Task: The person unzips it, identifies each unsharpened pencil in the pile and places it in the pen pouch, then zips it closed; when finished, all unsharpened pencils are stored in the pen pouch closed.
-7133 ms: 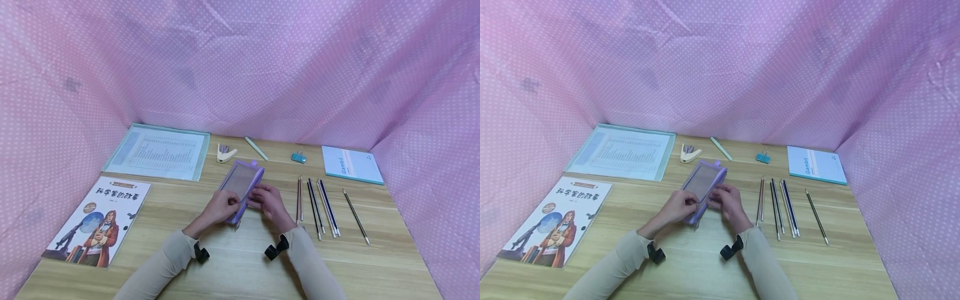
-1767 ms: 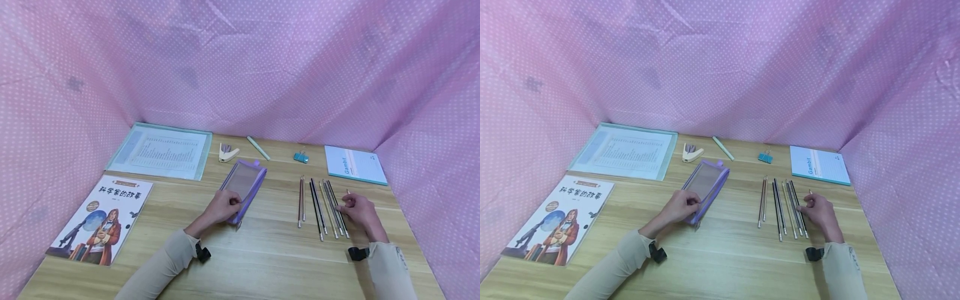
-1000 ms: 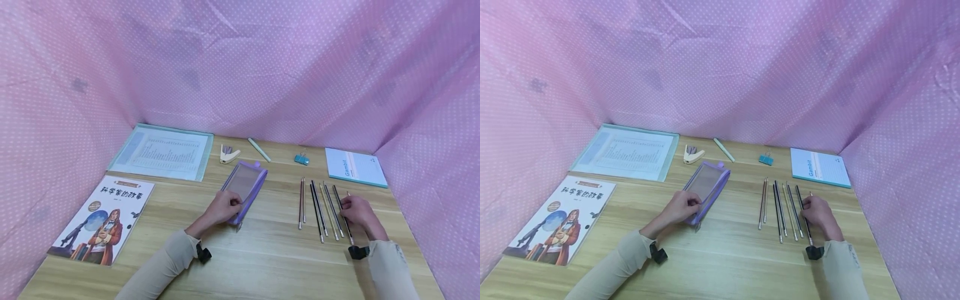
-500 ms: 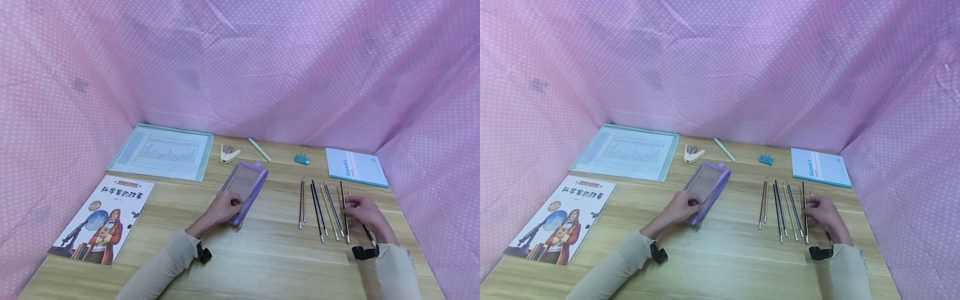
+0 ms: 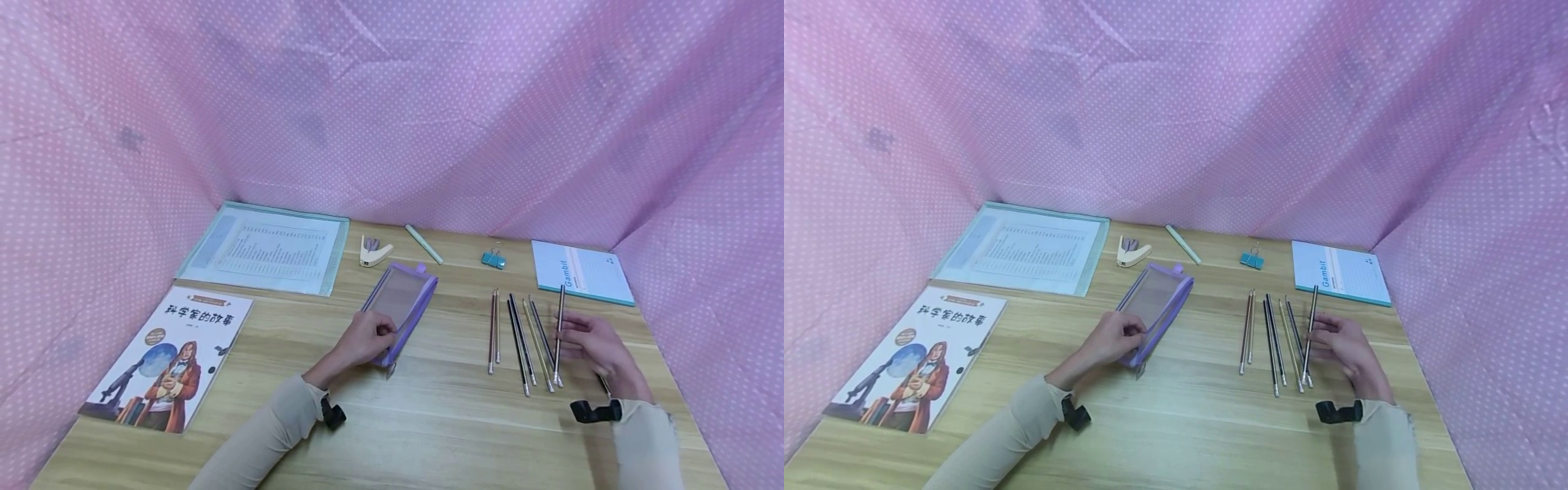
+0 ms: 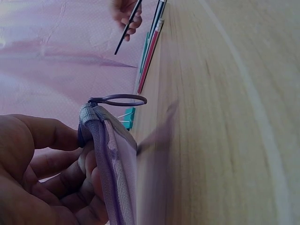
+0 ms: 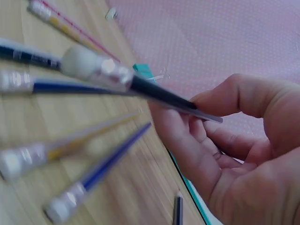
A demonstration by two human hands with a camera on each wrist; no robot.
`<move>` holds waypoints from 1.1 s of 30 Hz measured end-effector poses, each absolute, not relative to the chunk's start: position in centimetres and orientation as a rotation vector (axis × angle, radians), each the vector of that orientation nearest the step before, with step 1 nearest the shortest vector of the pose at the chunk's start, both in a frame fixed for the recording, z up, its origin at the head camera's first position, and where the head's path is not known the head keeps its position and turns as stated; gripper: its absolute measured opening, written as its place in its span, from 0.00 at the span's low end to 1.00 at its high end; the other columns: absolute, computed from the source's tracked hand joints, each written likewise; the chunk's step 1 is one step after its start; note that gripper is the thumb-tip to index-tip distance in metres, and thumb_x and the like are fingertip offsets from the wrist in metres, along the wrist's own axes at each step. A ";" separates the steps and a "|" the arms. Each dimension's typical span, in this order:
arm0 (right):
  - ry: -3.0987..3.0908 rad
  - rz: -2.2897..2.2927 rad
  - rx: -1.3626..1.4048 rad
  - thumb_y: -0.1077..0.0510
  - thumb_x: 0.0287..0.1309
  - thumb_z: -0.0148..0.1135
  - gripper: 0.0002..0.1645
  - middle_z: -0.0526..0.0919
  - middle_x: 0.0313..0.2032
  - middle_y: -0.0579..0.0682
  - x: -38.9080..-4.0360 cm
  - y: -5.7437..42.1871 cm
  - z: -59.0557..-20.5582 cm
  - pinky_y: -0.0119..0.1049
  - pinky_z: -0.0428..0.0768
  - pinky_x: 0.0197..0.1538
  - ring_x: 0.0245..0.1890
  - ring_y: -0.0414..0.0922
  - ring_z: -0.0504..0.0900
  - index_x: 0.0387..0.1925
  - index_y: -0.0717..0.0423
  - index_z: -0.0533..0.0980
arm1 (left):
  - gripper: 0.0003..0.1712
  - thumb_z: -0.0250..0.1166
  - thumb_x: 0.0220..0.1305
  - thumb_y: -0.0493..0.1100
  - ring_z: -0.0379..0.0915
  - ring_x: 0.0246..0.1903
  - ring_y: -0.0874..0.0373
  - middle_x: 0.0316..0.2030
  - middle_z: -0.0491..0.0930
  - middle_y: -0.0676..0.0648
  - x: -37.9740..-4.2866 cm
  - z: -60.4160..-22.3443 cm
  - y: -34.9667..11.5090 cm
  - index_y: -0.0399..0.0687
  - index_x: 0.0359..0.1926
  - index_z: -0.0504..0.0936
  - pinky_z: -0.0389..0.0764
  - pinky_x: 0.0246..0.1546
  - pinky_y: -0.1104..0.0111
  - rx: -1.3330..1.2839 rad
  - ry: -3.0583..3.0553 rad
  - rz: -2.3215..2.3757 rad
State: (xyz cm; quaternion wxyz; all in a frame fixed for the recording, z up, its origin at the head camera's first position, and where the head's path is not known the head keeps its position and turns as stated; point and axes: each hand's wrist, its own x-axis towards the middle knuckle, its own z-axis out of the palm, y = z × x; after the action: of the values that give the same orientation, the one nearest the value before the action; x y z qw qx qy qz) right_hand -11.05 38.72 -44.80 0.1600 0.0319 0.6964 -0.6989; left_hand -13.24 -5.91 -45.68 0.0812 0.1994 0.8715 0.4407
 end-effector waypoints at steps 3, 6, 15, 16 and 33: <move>1.861 -2.110 -0.022 0.75 0.67 0.46 0.29 0.87 0.40 0.38 -11.0 38.4 -45.0 0.33 0.87 0.40 0.40 0.37 0.87 0.45 0.38 0.81 | 0.06 0.63 0.55 0.32 0.71 0.20 0.67 0.23 0.84 0.47 -13.2 -45.7 -5.9 0.39 0.28 0.87 0.72 0.21 0.78 0.588 2.605 1.315; 1.709 -2.212 -0.120 0.77 0.67 0.42 0.30 0.87 0.42 0.43 -11.0 38.1 -45.2 0.35 0.87 0.43 0.43 0.39 0.87 0.48 0.44 0.81 | 0.06 0.63 0.55 0.32 0.71 0.20 0.67 0.23 0.84 0.47 -13.2 -45.7 -6.0 0.39 0.28 0.87 0.72 0.20 0.78 0.583 2.604 1.318; 1.493 -2.306 -0.265 0.78 0.66 0.34 0.33 0.86 0.46 0.47 -11.1 36.6 -45.9 0.38 0.87 0.49 0.46 0.40 0.86 0.53 0.52 0.79 | 0.07 0.63 0.55 0.32 0.71 0.20 0.67 0.23 0.84 0.47 -13.2 -45.7 -5.9 0.40 0.28 0.88 0.72 0.20 0.78 0.572 2.607 1.323; 1.481 -2.309 -0.269 0.78 0.66 0.34 0.32 0.86 0.45 0.47 -11.2 36.4 -46.0 0.38 0.86 0.49 0.46 0.40 0.86 0.53 0.52 0.79 | 0.07 0.63 0.55 0.32 0.71 0.20 0.67 0.23 0.84 0.47 -13.2 -45.7 -5.9 0.39 0.28 0.87 0.72 0.20 0.78 0.570 2.606 1.323; 1.349 -2.348 -0.243 0.78 0.68 0.33 0.31 0.85 0.46 0.47 -11.3 33.4 -46.0 0.36 0.87 0.47 0.46 0.40 0.86 0.55 0.54 0.78 | 0.08 0.62 0.52 0.31 0.71 0.20 0.67 0.22 0.84 0.45 -13.1 -45.5 -5.8 0.37 0.29 0.87 0.73 0.20 0.77 0.595 2.606 1.335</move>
State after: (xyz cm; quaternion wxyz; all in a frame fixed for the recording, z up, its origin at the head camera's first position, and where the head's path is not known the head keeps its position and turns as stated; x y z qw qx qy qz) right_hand -11.31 33.37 -46.03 0.2095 -0.0874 0.4852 -0.8444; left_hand -13.12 -5.84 -45.47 0.0768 0.1985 0.8696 0.4455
